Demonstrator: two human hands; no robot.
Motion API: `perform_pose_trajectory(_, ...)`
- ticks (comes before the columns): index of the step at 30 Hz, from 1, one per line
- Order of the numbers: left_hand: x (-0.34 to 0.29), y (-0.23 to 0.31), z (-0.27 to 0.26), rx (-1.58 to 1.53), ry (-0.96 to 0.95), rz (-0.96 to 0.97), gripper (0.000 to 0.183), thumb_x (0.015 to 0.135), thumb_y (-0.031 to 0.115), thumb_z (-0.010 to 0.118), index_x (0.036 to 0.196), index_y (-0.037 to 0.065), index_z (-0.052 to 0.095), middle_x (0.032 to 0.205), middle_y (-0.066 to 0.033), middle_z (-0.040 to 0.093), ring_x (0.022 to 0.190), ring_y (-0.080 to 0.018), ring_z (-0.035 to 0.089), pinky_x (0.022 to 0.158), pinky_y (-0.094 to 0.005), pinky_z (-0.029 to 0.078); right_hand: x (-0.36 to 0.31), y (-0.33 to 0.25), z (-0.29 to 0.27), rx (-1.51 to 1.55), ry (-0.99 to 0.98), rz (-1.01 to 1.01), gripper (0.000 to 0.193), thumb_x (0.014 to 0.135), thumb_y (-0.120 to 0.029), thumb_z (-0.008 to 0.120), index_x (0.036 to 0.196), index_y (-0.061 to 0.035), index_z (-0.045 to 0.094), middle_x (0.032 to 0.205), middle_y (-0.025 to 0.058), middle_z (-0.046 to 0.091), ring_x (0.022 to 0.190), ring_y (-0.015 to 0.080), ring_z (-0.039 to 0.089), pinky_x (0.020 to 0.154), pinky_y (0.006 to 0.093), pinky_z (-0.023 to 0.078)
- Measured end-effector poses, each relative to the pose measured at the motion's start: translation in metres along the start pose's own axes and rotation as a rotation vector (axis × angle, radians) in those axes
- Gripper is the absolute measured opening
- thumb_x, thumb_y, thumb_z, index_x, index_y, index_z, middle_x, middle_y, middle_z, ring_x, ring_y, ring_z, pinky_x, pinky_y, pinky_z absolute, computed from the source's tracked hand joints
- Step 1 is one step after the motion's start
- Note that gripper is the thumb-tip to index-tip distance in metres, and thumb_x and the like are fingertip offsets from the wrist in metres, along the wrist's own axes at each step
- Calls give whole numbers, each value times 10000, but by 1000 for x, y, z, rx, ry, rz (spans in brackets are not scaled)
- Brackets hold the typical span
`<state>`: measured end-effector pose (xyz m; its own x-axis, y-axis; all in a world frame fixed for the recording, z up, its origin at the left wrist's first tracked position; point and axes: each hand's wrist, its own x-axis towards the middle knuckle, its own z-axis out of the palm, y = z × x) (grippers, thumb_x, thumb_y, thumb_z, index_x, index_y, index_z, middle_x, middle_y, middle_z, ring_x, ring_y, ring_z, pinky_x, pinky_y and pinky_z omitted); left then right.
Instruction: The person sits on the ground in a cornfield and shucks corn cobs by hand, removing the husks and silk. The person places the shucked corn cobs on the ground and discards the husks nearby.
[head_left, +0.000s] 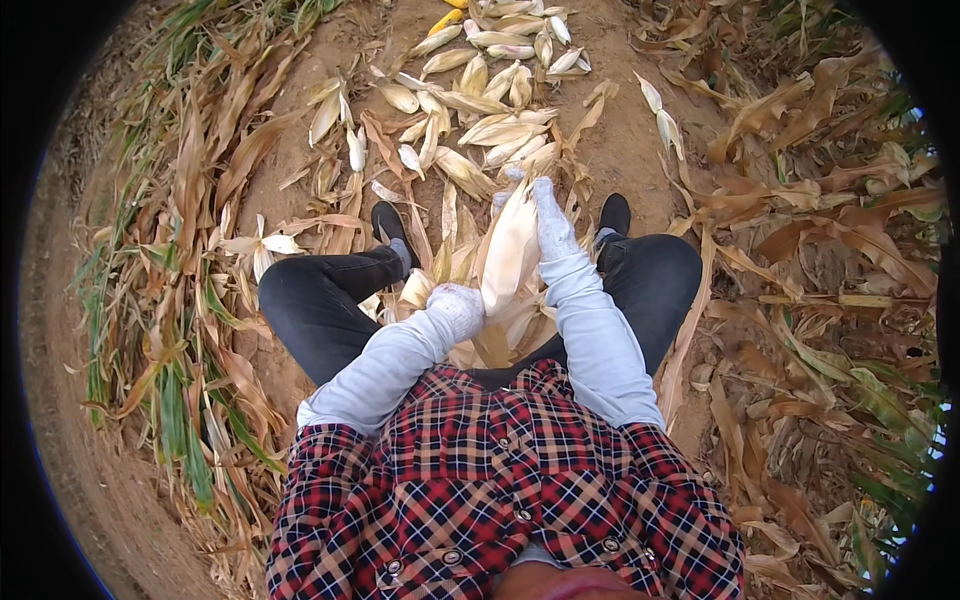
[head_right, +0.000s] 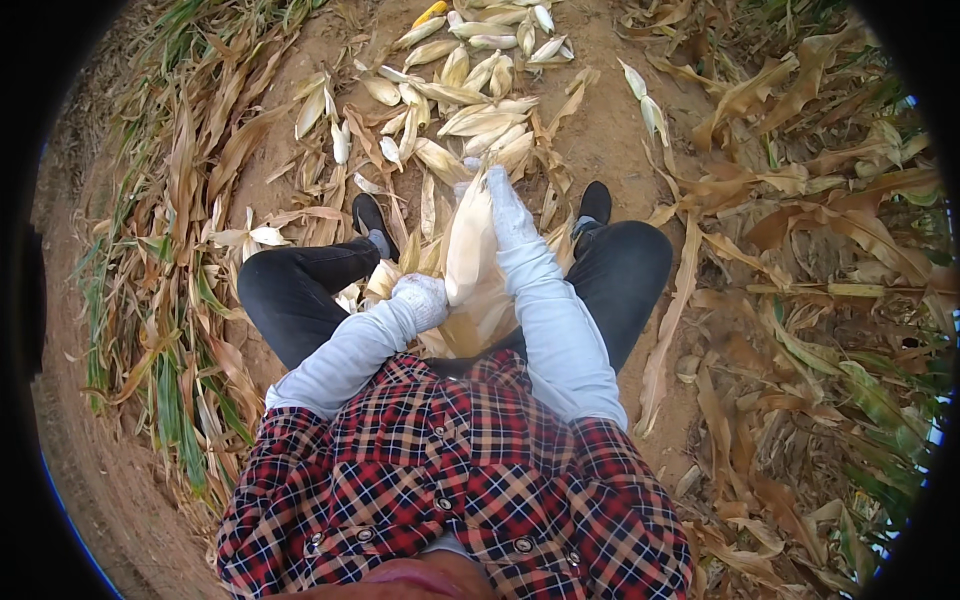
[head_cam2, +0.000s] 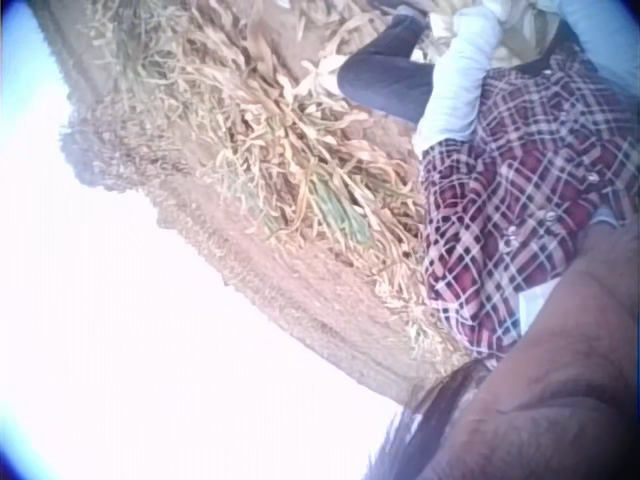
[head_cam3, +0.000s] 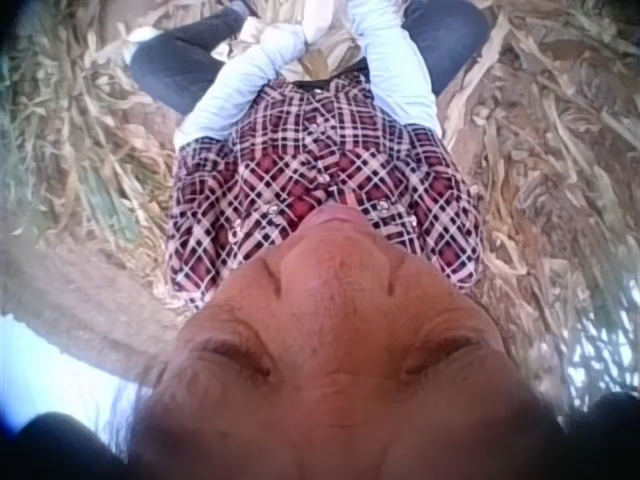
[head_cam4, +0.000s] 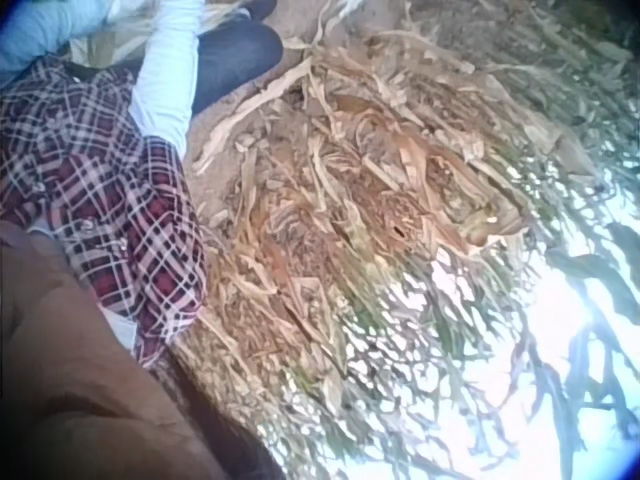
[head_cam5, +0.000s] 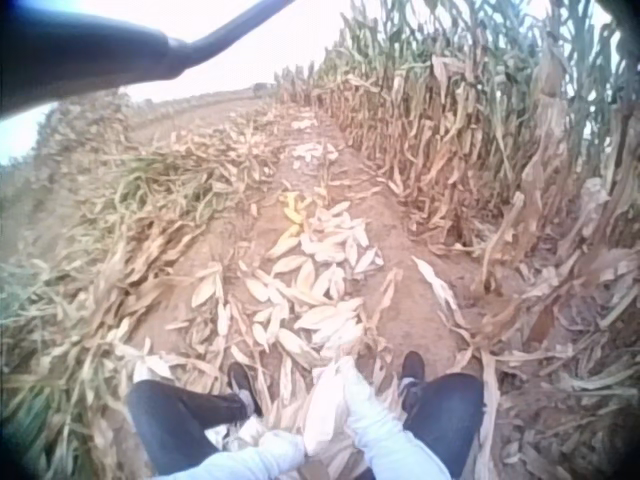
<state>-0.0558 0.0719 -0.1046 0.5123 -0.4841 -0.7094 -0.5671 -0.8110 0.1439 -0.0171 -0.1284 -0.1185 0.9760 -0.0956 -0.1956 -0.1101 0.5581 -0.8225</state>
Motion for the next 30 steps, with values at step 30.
perform_pose_trajectory(30, 21, -80, -9, -744, 608, -141, 634, 955, 577, 670, 1349, 80, 675, 1185, -212, 750, 1129, -402, 706, 940, -469, 558, 12, -18, -34, 351, 731, -357, 353, 1064, -331, 648, 1361, -148, 592, 1111, 58, 672, 937, 212, 678, 827, 441, 636)
